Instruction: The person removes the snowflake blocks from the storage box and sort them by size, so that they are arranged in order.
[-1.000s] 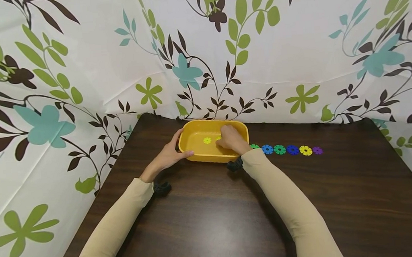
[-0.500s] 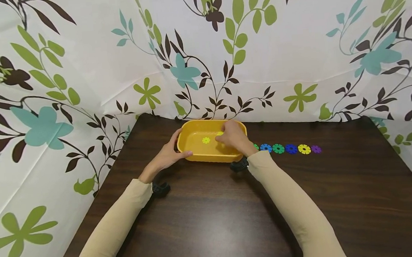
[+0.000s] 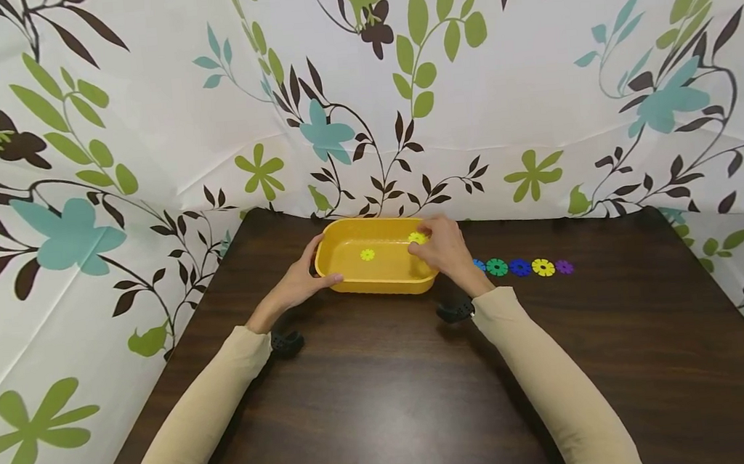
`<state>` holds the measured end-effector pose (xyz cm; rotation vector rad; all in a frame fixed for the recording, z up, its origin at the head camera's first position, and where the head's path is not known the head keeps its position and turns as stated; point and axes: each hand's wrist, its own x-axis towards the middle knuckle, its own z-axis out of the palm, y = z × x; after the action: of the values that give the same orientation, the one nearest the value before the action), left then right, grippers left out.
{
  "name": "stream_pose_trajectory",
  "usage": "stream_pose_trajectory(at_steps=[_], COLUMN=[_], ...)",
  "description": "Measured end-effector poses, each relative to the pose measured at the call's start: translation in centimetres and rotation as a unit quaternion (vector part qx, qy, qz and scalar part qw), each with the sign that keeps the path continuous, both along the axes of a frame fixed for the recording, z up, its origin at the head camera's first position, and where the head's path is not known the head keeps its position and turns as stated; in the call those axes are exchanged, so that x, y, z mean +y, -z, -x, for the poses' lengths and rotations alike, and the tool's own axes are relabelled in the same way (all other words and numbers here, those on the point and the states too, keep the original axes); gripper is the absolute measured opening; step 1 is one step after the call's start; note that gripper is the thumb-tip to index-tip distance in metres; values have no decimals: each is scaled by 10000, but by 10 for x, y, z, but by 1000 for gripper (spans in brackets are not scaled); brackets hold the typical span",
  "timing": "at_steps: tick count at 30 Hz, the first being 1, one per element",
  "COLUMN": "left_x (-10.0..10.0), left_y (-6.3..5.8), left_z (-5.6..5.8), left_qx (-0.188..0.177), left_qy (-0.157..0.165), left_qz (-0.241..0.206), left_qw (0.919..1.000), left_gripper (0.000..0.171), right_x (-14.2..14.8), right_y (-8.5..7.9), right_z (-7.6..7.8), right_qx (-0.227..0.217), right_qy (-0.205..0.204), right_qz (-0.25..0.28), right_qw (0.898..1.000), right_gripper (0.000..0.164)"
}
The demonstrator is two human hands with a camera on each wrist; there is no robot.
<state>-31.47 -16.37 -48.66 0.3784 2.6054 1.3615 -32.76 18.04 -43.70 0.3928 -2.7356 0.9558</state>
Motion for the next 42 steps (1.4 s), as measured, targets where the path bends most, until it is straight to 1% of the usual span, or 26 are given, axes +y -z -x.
stream_pose_trajectory(at_steps=[1,3,4,5,6,7,8,9,11,12,14,17,22,25,30,34,35,36,38,42], left_x=[0,-3,-3,-3,-4,-3,-3,-2,-2,-2,-1,1,0,-2,-7,-10,-10,-10,-10,-8], left_y=[1,8,8,11,11,9,11,8,6,3,2,-5,-4,2,25,38,39,36,35,22], left_z=[1,6,7,9,9,7,9,7,5,3,1,-5,-4,2,21,29,30,28,27,17], left_qx=[0,33,19,32,21,2,21,-2,17,-5,-14,-111,-49,-21,-13,7,5,14,-6,51], left_qy=[2,-15,13,17,16,26,6,16,40,35,27,18,8,0,11,19,22,80,19,107], left_qz=[-31,-24,-63,-45,-55,-67,-19,-38,20,2,14,-52,-20,-42,-120,-146,-155,-170,-219,-140], left_qw=[10000,10000,10000,10000,10000,10000,10000,10000,10000,10000,10000,9999,10000,10000,9999,9999,9999,9998,9998,9998], left_gripper=[123,124,125,125,126,126,125,125,124,122,120,118,120,122,125,127,127,127,126,124], right_x=[3,10,14,17,22,26,30,35,44,49,59,75,104,122,150,172,178,183,195,216], right_y=[0,-1,-1,-1,-1,-1,0,0,0,0,1,3,9,14,23,29,31,33,36,43], right_z=[-2,-5,-7,-9,-10,-12,-13,-15,-18,-20,-23,-28,-33,-36,-42,-48,-50,-51,-52,-54], right_qx=[78,213,261,324,375,425,472,512,587,592,594,651,850,898,819,655,617,593,562,410], right_qy=[13,50,83,119,158,195,238,275,369,427,553,744,969,1118,1358,1561,1609,1654,1741,1920], right_qz=[58,138,168,192,221,237,241,251,275,295,279,246,189,145,57,33,17,-13,-81,-252], right_qw=[10000,9997,9995,9992,9989,9986,9983,9980,9972,9969,9963,9948,9915,9896,9873,9856,9850,9844,9831,9802], right_gripper=[42,40,39,38,36,35,34,33,33,32,33,32,31,30,32,34,34,35,35,37])
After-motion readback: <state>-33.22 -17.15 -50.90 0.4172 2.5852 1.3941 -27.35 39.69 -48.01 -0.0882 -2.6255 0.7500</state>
